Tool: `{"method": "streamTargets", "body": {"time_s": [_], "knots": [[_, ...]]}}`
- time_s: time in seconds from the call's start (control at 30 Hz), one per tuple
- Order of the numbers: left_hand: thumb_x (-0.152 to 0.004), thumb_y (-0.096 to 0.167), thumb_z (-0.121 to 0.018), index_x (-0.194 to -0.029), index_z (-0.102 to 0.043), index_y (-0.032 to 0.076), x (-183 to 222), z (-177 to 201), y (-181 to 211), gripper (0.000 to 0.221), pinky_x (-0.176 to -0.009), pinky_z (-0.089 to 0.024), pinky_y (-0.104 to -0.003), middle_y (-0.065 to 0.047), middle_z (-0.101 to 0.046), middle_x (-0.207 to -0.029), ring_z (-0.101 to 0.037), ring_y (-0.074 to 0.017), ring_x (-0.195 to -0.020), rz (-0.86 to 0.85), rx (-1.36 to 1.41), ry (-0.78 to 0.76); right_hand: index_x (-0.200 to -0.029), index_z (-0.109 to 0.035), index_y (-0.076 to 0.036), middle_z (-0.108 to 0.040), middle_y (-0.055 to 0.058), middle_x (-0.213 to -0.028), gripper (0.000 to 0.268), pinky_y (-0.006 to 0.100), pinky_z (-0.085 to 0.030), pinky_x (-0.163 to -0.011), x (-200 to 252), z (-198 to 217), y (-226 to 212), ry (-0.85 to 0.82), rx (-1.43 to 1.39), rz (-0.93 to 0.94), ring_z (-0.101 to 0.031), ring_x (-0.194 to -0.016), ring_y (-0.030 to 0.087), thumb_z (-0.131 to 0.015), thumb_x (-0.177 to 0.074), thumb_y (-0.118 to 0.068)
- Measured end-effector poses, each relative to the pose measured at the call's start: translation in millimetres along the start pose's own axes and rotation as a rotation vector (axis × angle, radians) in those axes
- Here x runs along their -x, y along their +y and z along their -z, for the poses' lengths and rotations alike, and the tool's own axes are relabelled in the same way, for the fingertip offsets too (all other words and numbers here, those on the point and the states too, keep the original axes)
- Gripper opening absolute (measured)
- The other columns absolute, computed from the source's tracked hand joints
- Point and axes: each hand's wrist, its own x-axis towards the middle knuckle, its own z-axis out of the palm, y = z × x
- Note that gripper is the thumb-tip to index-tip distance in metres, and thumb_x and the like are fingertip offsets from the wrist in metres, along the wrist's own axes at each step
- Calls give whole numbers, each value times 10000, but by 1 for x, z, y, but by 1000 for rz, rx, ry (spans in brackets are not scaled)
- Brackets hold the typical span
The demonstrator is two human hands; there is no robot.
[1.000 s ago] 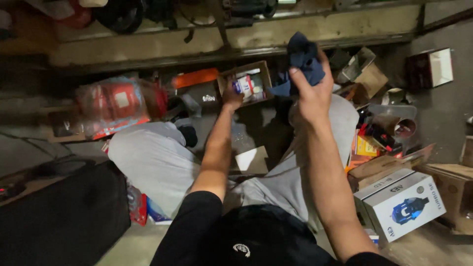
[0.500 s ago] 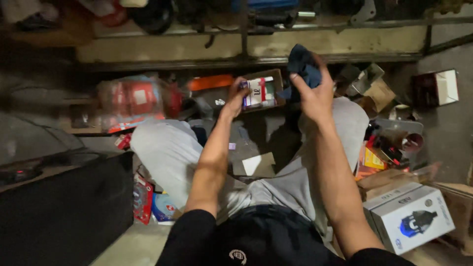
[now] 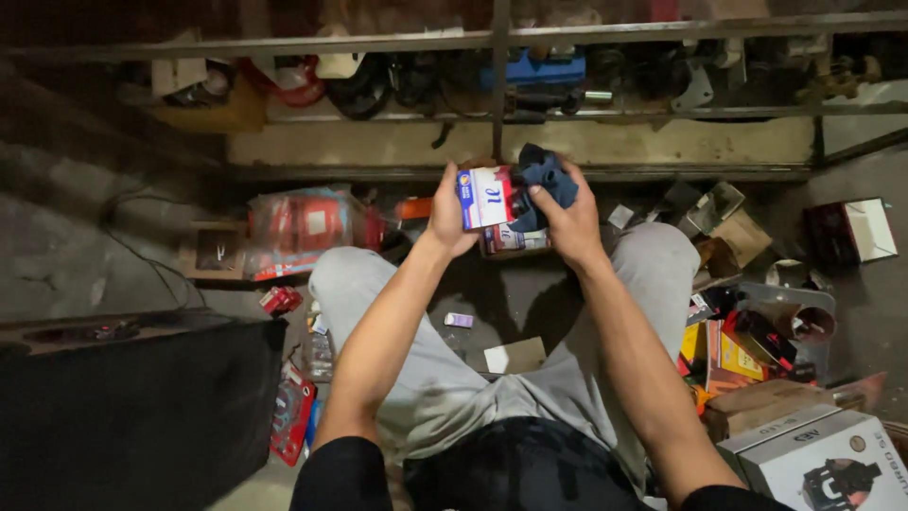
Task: The person cleans small motorcycle parts boxes by wiping them with a cloth, rotating each box by hand to clean all sides, then placing them on a shelf or into a cardboard box.
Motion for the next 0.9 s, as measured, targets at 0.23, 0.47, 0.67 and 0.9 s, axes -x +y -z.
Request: {"method": "streamTargets", "body": {"time_s": [0.23,0.47,0.67,0.9], "knots": [[-1049,655,-236,-1261,-602,40,3,-4,-1,747,-893,-578,-477,-153,-717,-1119,-702,-315,-1005,-124,-10,153,-1555,-358,-41,-564,160,-1409,631,375,-420,-1137,3,-11,-10,90,128,267,-560,-1297,265,-656,-1042,-256],[-1080,650,-269,-1257,-619,18,-16,17,-32,744,-952,-559,-418,-111,-715,-1140,-693,-244,-1042,-152,-38,311,-1273,-680,-102,-590,227,-1225,441,447,-504,-973,9,-46,-46,-77,611,499,-609,-1125,399,-800,-863,-212],[-1043,685,-269,-1306,-620,39,-15,4,-38,781,-969,-559,-376,-91,-712,-1155,-687,-212,-1057,-238,-40,240,-1217,-708,-93,-632,182,-1162,341,422,-534,-940,-7,-42,-30,32,593,414,-644,-1072,365,-794,-894,-162],[-1064,692,-245,-1292,-637,14,-11,12,-28,816,-891,-566,-364,-102,-700,-1087,-681,-202,-966,-274,-56,209,-1165,-719,-89,-619,180,-1084,373,425,-533,-905,11,-49,-31,-54,579,488,-639,-1020,351,-813,-805,-119]]}}
